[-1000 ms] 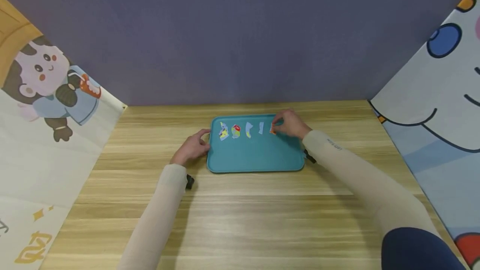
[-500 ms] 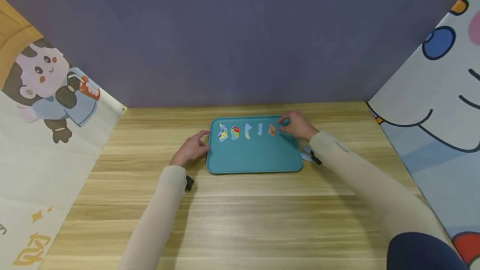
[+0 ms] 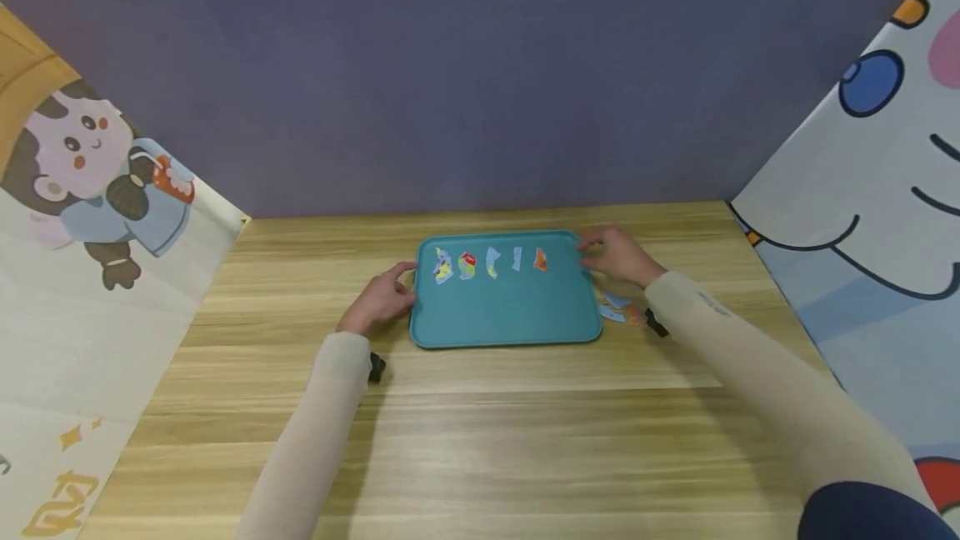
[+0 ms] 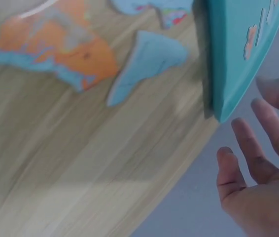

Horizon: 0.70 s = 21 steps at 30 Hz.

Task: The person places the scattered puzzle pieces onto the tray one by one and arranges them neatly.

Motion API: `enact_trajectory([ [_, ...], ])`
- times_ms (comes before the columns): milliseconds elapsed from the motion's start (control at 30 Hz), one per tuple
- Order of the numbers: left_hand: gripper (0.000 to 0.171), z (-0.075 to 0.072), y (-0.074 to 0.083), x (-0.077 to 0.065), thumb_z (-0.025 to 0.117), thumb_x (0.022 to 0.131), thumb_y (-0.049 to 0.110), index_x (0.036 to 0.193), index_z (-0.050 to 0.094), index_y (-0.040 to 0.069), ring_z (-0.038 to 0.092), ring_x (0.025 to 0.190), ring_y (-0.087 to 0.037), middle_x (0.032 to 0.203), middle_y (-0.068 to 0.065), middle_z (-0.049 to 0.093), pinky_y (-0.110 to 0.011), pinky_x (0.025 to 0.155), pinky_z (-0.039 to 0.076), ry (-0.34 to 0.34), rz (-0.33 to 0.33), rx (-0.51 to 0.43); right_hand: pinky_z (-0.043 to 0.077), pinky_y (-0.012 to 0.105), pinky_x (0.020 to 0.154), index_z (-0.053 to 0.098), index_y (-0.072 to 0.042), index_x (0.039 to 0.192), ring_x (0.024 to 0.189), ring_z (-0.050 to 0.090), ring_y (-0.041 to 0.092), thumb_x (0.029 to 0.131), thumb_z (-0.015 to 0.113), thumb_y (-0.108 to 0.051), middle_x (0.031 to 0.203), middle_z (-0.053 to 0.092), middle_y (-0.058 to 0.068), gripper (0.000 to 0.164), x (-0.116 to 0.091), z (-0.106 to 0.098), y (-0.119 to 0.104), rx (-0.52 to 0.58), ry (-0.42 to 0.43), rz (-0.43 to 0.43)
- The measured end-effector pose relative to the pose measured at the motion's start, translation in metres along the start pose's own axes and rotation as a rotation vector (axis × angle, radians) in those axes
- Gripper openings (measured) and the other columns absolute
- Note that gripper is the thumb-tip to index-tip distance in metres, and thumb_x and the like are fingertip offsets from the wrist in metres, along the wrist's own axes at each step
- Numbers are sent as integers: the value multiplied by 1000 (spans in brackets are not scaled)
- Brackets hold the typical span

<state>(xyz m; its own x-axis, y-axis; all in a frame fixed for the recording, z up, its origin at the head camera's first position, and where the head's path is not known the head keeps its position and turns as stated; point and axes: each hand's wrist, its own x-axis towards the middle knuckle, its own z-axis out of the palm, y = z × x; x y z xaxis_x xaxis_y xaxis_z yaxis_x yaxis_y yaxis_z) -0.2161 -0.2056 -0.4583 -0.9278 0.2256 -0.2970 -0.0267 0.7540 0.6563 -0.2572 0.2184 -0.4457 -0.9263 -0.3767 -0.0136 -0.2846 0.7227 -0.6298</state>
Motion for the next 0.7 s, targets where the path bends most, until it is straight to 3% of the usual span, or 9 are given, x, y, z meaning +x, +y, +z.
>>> enact_trajectory([
  [333, 65, 0, 0, 2, 58, 86, 10, 145, 33, 13, 60, 69, -18, 86, -10, 66, -30, 61, 45, -7, 12, 3, 36, 55, 95, 65, 3, 113, 115, 48, 40, 86, 67, -7, 118, 59, 21, 29, -17, -9, 11, -6, -18, 15],
  [533, 65, 1, 1, 1, 59, 86, 10, 146, 33, 13, 60, 70, -18, 88, -11, 66, -30, 64, 46, -2, 7, 5, 35, 54, 95, 66, 3, 111, 111, 49, 39, 83, 68, -3, 115, 60, 20, 28, -28, -13, 17, -4, -29, -18],
  [700, 65, 0, 2, 1, 58, 86, 11, 146, 33, 12, 61, 71, -17, 90, -11, 66, -30, 64, 47, 2, 10, 15, 33, 53, 96, 66, 2, 112, 106, 51, 36, 78, 74, -3, 112, 62, 16, 35, -40, -12, 25, -28, -99, -52],
])
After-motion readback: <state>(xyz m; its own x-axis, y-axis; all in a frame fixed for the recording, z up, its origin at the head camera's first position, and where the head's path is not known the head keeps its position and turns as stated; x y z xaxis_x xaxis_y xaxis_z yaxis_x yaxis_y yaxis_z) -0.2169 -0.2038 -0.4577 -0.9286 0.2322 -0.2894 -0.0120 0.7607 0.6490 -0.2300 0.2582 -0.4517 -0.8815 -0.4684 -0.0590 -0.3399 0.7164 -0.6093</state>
